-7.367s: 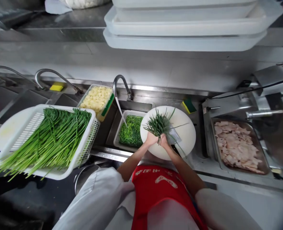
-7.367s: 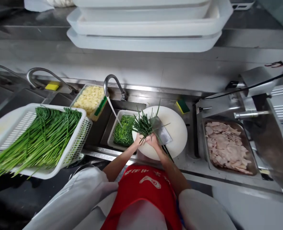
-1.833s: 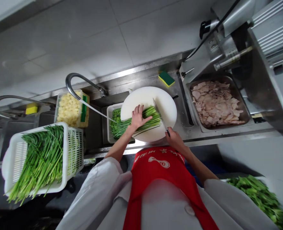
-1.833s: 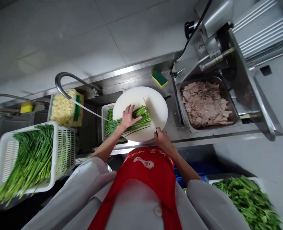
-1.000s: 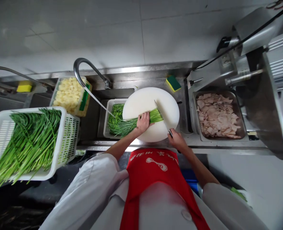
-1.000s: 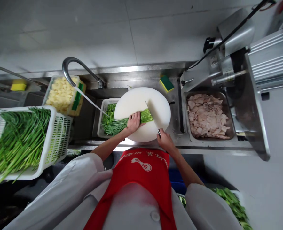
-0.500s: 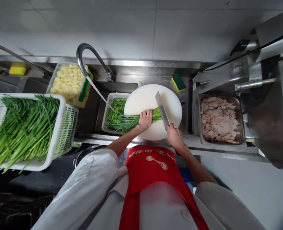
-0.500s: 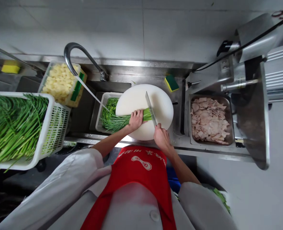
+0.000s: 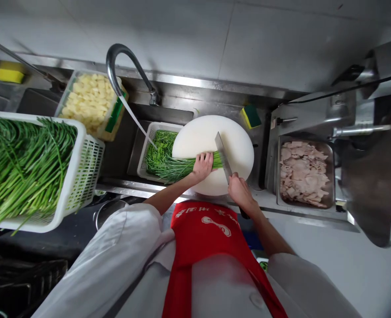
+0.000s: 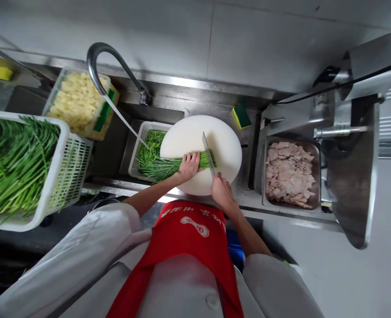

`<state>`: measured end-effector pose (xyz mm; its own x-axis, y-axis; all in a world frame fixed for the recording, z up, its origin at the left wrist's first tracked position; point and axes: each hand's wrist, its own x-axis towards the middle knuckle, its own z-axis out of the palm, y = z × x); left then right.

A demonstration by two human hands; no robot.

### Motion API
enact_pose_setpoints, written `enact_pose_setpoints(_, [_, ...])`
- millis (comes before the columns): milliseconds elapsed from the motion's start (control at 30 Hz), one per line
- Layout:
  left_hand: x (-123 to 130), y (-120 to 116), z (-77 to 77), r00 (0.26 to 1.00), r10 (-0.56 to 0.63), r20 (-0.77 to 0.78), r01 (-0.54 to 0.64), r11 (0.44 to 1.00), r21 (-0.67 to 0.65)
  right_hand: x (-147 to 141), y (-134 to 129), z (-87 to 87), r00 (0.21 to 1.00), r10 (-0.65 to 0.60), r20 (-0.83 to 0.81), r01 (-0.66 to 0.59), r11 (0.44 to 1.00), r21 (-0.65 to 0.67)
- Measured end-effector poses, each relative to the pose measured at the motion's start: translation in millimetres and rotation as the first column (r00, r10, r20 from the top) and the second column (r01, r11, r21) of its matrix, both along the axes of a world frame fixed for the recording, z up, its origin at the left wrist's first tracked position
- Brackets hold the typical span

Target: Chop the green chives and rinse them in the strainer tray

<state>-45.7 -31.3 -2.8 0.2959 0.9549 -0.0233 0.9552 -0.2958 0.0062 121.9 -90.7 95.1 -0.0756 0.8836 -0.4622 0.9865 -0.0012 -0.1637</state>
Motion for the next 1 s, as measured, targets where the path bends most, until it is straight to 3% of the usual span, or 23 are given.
enact_pose_setpoints(233, [0,3,-4.0,0.999,-0.033,-0.014,0.032,0.999,-0.011,-1,18,-0.7,0.999,0.043,0.016,-0.043,0.999,-0.032])
enact_pose_setpoints(433, [-1,4,-3.2,0.999,-0.036,-0.009,0.036,0.999,-0.007,-16,53,-24.2,0.999,0.016,-0.035,-0.015,0.999,0.045])
enact_pose_setpoints(567, [-1,5,-0.5,1.000,-0.026,-0.007,0.026,1.000,-0.008,-11,59,-33.2,0.998,0.005,-0.061,0.000,0.996,0.086])
enact_pose_setpoints(867, [-6,-4,11.1,0.999,0.032,0.031,-0.032,0.999,0.001,-12,55,-31.3,0.999,0.001,-0.043,0.003,0.996,0.089])
enact_pose_setpoints(1000, [-13,-9,5.5,1.000,0.029,0.003,-0.029,0.999,-0.013,-11,54,-16.2,0.999,0.037,-0.023,-0.035,0.996,0.087])
